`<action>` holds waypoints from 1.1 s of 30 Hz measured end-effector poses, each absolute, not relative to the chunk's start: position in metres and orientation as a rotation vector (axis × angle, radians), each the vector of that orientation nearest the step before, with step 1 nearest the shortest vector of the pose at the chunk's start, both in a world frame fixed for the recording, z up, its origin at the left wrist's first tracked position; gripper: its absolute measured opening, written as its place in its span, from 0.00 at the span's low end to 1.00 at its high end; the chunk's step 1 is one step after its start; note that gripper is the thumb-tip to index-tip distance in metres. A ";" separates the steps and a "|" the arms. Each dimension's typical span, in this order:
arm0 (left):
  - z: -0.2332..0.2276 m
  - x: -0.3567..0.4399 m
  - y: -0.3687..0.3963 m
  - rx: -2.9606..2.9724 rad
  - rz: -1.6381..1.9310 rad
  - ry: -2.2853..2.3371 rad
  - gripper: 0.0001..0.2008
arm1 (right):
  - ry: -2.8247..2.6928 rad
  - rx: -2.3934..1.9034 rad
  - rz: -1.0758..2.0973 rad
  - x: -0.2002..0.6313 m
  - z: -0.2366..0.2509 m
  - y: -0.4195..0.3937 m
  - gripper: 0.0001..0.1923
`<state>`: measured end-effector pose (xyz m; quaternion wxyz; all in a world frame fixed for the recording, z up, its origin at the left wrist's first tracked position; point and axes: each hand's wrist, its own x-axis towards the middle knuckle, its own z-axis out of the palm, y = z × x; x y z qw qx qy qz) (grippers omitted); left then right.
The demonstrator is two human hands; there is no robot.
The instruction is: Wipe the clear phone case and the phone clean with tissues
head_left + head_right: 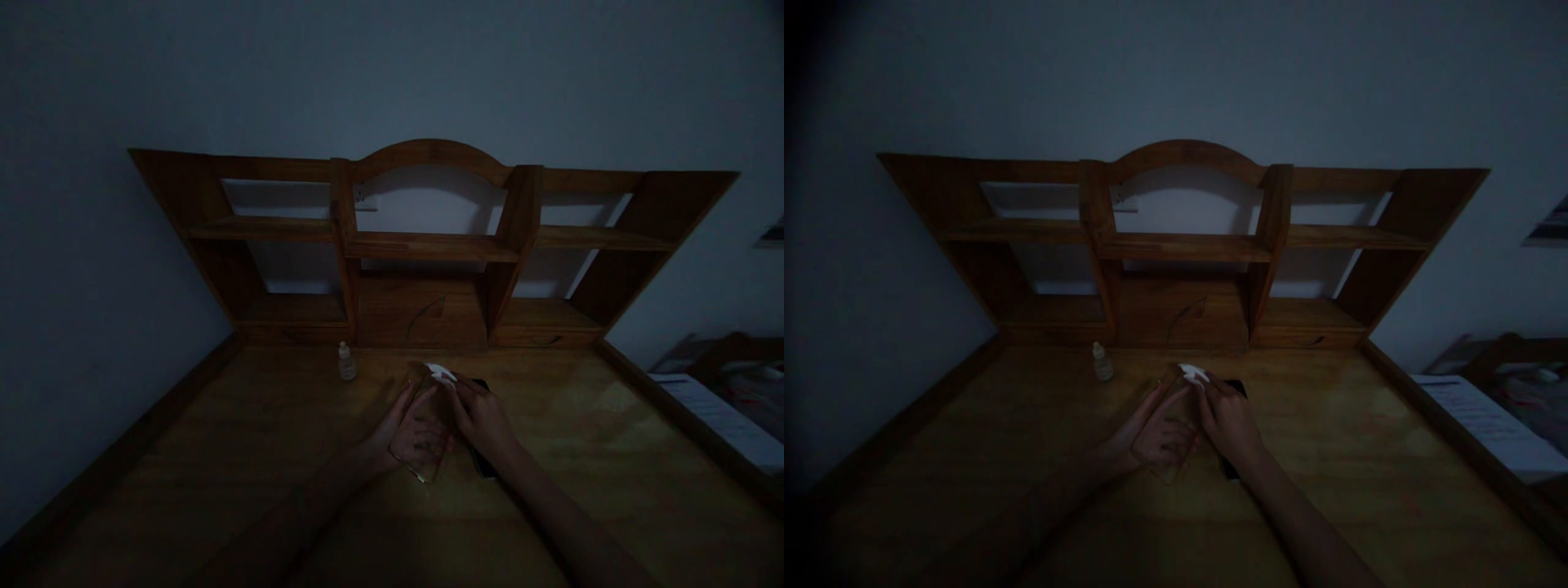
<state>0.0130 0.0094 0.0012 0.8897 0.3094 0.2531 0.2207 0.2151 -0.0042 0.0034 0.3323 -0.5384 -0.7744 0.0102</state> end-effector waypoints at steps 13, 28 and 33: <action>-0.011 0.011 0.019 0.625 0.431 0.485 0.45 | -2.193 -1.318 -0.016 0.219 0.005 -0.004 0.28; -0.015 0.014 0.020 0.643 0.417 0.523 0.39 | -2.314 -1.181 0.034 0.224 0.004 0.002 0.32; -0.016 0.015 0.020 0.644 0.423 0.539 0.41 | -2.304 -1.082 0.077 0.225 0.000 0.007 0.31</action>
